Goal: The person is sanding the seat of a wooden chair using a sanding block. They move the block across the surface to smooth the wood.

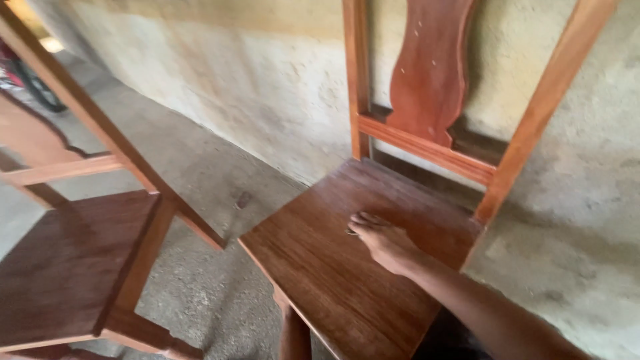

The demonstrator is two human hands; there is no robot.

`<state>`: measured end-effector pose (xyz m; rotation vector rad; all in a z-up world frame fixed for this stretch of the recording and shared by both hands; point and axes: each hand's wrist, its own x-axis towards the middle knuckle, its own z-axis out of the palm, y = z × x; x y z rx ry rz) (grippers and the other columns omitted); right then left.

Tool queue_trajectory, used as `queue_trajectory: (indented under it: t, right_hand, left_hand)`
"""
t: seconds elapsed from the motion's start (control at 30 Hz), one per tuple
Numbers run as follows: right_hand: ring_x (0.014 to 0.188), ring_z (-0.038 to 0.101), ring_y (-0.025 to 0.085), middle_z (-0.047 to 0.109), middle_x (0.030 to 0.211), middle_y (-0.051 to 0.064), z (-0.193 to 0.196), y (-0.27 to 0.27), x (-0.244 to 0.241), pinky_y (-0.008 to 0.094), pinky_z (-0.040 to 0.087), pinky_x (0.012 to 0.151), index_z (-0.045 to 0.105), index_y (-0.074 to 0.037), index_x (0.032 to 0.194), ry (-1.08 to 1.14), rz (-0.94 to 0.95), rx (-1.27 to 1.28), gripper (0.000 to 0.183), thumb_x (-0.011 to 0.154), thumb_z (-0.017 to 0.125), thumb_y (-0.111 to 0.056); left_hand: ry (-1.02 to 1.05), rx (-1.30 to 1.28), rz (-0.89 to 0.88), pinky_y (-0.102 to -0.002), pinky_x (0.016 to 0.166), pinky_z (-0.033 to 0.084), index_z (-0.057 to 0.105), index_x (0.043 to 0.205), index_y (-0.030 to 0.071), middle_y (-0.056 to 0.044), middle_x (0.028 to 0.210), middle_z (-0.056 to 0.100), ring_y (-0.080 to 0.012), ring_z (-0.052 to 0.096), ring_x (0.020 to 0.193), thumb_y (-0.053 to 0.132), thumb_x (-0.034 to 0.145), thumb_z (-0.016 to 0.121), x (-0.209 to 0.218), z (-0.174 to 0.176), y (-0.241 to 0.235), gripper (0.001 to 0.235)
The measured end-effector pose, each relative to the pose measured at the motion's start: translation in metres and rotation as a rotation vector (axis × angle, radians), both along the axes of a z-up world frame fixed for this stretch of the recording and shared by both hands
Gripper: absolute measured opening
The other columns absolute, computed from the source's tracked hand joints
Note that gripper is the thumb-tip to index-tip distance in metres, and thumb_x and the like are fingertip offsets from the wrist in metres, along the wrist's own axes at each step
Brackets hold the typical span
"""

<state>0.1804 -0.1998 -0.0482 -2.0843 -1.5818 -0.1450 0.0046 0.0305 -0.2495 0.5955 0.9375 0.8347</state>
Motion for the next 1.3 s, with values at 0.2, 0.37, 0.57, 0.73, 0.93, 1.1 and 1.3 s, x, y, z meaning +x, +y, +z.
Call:
queue_trajectory:
  t: [0.2,0.37,0.57,0.73,0.93,1.1,1.3]
  right_hand:
    - [0.142,0.047,0.024,0.052,0.15,0.011,-0.026,-0.109,-0.007,0.043,0.048,0.112,0.058,-0.003,0.135,-0.185,-0.181,-0.134,0.04,0.096,0.06,-0.007]
    - [0.144,0.042,0.029,0.047,0.155,0.016,-0.019,-0.028,0.039,0.04,0.04,0.118,0.053,0.0,0.142,-0.152,-0.197,-0.167,0.043,0.099,0.054,-0.006]
    - [0.148,0.038,0.028,0.041,0.159,0.013,-0.031,-0.065,0.027,0.039,0.038,0.119,0.051,-0.006,0.145,-0.085,-0.194,-0.177,0.045,0.1,0.05,-0.004]
    - [0.145,0.043,0.028,0.043,0.157,0.012,-0.032,-0.116,0.016,0.044,0.04,0.118,0.051,-0.007,0.145,-0.123,-0.047,-0.121,0.05,0.095,0.055,-0.004]
    - [0.142,0.048,0.027,0.039,0.161,0.011,-0.023,-0.03,0.057,0.031,0.061,0.082,0.052,-0.009,0.146,-0.095,-0.125,-0.124,0.057,0.091,0.052,0.008]
    - [0.11,0.071,0.02,0.038,0.166,0.006,0.039,-0.058,0.017,0.024,0.064,0.068,0.044,-0.015,0.155,0.188,-0.244,-0.456,0.057,0.102,0.043,0.009]
    - [0.141,0.051,0.025,0.048,0.157,0.008,-0.059,-0.117,0.05,0.036,0.062,0.097,0.056,-0.013,0.143,-0.335,-0.028,0.032,0.052,0.093,0.055,0.001]
  left_hand:
    - [0.259,-0.028,-0.027,-0.046,0.093,0.061,0.052,0.142,0.002,-0.022,0.135,0.06,-0.0305,0.066,0.112,0.067,0.098,0.041,-0.003,0.11,-0.052,0.079]
    - [0.049,0.073,-0.168,-0.056,0.091,0.058,0.046,0.144,0.004,-0.024,0.135,0.056,-0.0351,0.064,0.112,0.071,0.092,0.043,-0.02,0.099,-0.058,0.085]
    - [-0.098,0.305,-0.199,-0.059,0.084,0.06,0.044,0.144,-0.002,-0.031,0.127,0.058,-0.0388,0.064,0.108,0.071,0.083,0.055,-0.021,0.059,-0.056,0.096]
    - [-0.015,0.243,-0.165,-0.057,0.084,0.06,0.036,0.149,0.004,-0.028,0.131,0.055,-0.0359,0.063,0.108,0.071,0.088,0.046,-0.016,0.072,-0.063,0.092]
    - [-0.001,0.1,-0.116,-0.052,0.087,0.059,0.037,0.15,0.006,-0.024,0.136,0.051,-0.033,0.061,0.111,0.069,0.096,0.035,-0.009,0.054,-0.054,0.083]
    - [-0.337,0.328,-0.142,-0.041,0.078,0.062,0.042,0.15,0.0,-0.026,0.133,0.057,-0.0296,0.065,0.106,0.064,0.102,0.04,-0.005,-0.018,-0.024,0.08]
    - [-0.747,0.612,-0.303,-0.039,0.076,0.065,0.043,0.149,-0.001,-0.027,0.133,0.059,-0.0293,0.067,0.103,0.051,0.109,0.043,-0.001,-0.036,-0.014,0.066]
